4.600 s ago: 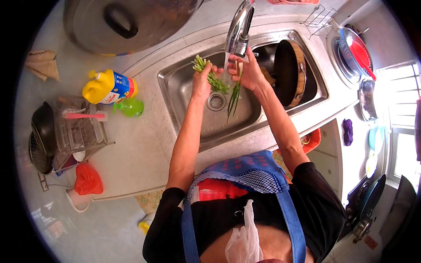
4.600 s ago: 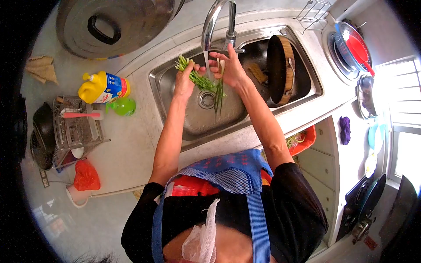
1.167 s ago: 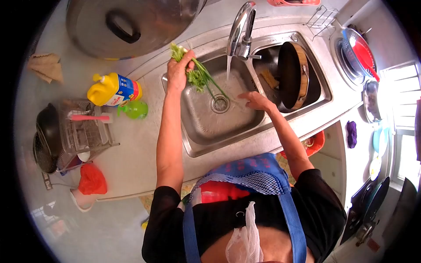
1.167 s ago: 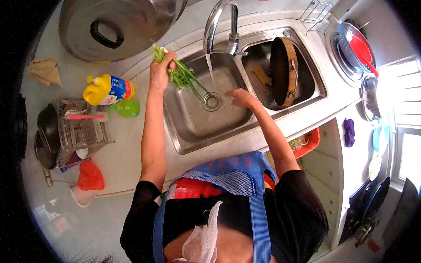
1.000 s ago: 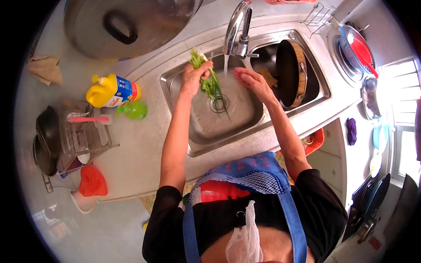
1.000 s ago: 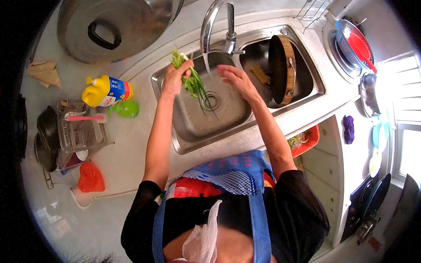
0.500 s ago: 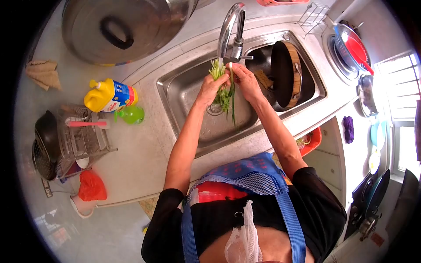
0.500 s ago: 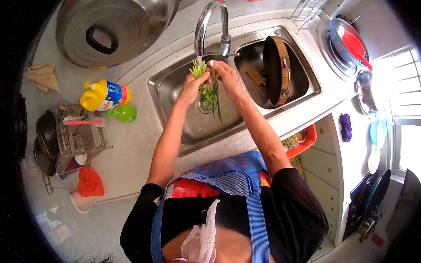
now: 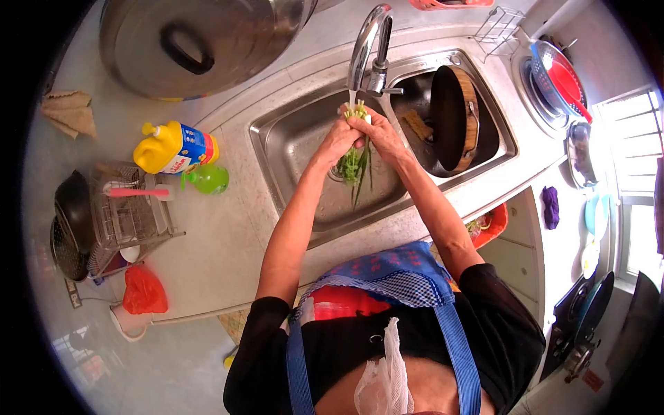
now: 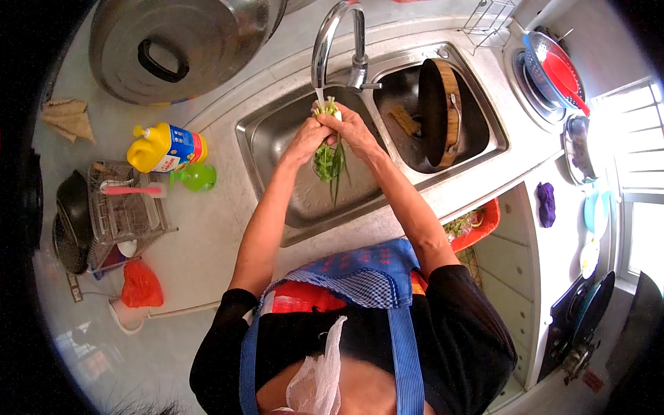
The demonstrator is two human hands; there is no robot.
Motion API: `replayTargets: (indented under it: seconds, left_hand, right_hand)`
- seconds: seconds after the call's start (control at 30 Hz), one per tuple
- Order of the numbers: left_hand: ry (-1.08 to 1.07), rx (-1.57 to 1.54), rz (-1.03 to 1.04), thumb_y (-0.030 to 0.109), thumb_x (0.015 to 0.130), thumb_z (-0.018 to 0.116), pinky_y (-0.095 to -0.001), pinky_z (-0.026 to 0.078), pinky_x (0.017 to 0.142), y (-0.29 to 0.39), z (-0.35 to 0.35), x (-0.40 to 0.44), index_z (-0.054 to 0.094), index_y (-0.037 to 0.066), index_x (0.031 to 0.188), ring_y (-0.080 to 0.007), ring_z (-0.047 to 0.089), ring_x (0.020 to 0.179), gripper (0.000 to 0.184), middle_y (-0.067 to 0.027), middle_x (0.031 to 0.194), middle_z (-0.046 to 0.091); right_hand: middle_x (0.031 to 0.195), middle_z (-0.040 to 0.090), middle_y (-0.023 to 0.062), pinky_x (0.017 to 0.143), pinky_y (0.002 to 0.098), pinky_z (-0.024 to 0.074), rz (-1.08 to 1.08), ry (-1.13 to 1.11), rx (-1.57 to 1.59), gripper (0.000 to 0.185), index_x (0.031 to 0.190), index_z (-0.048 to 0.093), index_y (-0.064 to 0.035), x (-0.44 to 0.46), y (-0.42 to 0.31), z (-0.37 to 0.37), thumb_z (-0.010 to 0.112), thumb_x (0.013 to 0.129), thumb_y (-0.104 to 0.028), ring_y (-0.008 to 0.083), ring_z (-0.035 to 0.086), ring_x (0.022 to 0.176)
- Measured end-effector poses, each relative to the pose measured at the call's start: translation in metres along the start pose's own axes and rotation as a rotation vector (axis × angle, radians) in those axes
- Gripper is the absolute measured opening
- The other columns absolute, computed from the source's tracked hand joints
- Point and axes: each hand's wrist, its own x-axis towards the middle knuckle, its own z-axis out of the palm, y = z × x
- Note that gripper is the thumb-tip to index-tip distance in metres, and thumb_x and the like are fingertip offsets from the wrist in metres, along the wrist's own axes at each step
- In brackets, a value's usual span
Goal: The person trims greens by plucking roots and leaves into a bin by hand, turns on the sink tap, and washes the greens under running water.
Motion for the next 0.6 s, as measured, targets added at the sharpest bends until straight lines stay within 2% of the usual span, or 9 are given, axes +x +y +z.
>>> replayTargets:
  seconds: [0.07,0.17,0.3,0.37,0.4,0.47,0.5,0.57,0.6]
  left_hand:
    - [-0.051,-0.095,0.038,0.008,0.080,0.045,-0.0259,0.036,0.050,0.002,0.003,-0.001,0.049,0.005,0.079,-0.0102,0.043,0.054,0.005,-0.0001,0.064,0.046]
    - [-0.041,-0.124,0.111,0.010,0.080,0.045,-0.0253,0.035,0.051,0.003,0.005,0.001,0.045,0.007,0.078,-0.0097,0.042,0.053,0.003,0.0009,0.064,0.044]
    - [0.062,-0.171,0.031,0.009,0.080,0.045,-0.0236,0.034,0.051,-0.006,0.012,0.003,0.046,0.007,0.078,-0.0090,0.042,0.055,0.003,0.0010,0.065,0.044]
    - [0.060,-0.053,-0.034,0.012,0.082,0.045,-0.0226,0.033,0.052,-0.009,0.010,0.004,0.049,0.007,0.080,-0.0082,0.041,0.057,0.006,0.0014,0.066,0.044]
    - [0.060,-0.054,-0.036,0.012,0.082,0.045,-0.0226,0.033,0.052,-0.007,0.009,0.003,0.049,0.007,0.080,-0.0082,0.041,0.057,0.006,0.0014,0.066,0.044]
    - [0.054,-0.178,-0.015,0.013,0.084,0.049,-0.0223,0.034,0.052,-0.002,0.007,0.000,0.054,0.007,0.082,-0.0079,0.043,0.058,0.008,0.0013,0.068,0.048]
    - [0.054,-0.178,-0.016,0.013,0.084,0.049,-0.0223,0.034,0.052,-0.006,0.006,0.003,0.054,0.007,0.082,-0.0079,0.043,0.058,0.008,0.0013,0.068,0.048]
    - [0.098,-0.464,-0.039,0.014,0.084,0.054,-0.0223,0.037,0.054,-0.017,0.003,0.010,0.059,0.007,0.085,-0.0081,0.046,0.060,0.009,0.0013,0.072,0.053]
    - [0.096,-0.464,-0.037,0.014,0.084,0.054,-0.0223,0.037,0.054,-0.019,0.001,0.011,0.059,0.007,0.085,-0.0081,0.046,0.060,0.009,0.0013,0.072,0.053]
  right_hand:
    - [0.080,0.059,-0.0012,0.043,0.0172,0.0395,-0.017,0.109,0.062,0.028,0.106,0.057,-0.0051,-0.006,-0.011,0.009,0.060,0.085,-0.022,0.0046,0.051,0.057]
    - [0.079,0.059,-0.0006,0.041,0.0171,0.0398,0.022,0.072,-0.041,0.027,0.104,0.057,-0.0048,0.002,-0.014,0.005,0.059,0.085,-0.024,0.0054,0.052,0.058]
    - [0.071,0.058,0.0018,0.048,0.0211,0.0441,0.052,0.156,-0.036,0.027,0.092,0.058,-0.0055,0.017,0.000,-0.001,0.057,0.086,-0.032,0.0092,0.053,0.057]
    - [0.075,0.058,0.0042,0.050,0.0243,0.0452,0.076,0.200,-0.068,0.044,0.093,0.056,-0.0043,0.026,0.001,-0.003,0.048,0.087,-0.047,0.0120,0.054,0.060]
    - [0.075,0.058,0.0042,0.050,0.0243,0.0452,0.078,0.201,-0.067,0.044,0.093,0.056,-0.0043,0.024,-0.002,-0.001,0.048,0.087,-0.047,0.0120,0.054,0.060]
    - [0.076,0.057,0.0043,0.051,0.0254,0.0436,0.113,0.203,0.258,0.056,0.097,0.054,-0.0042,0.020,-0.013,0.005,0.038,0.087,-0.057,0.0128,0.052,0.062]
    - [0.081,0.056,0.0049,0.053,0.0241,0.0423,0.031,0.218,0.247,0.062,0.105,0.052,-0.0048,0.020,-0.013,0.008,0.033,0.086,-0.061,0.0121,0.052,0.070]
    - [0.085,0.056,0.0040,0.054,0.0239,0.0429,0.064,0.240,0.223,0.060,0.109,0.051,-0.0038,0.014,-0.007,0.007,0.035,0.087,-0.058,0.0125,0.052,0.071]
    - [0.089,0.057,0.0031,0.056,0.0238,0.0435,0.096,0.261,0.200,0.059,0.112,0.051,-0.0028,0.012,-0.001,0.003,0.036,0.088,-0.055,0.0128,0.052,0.073]
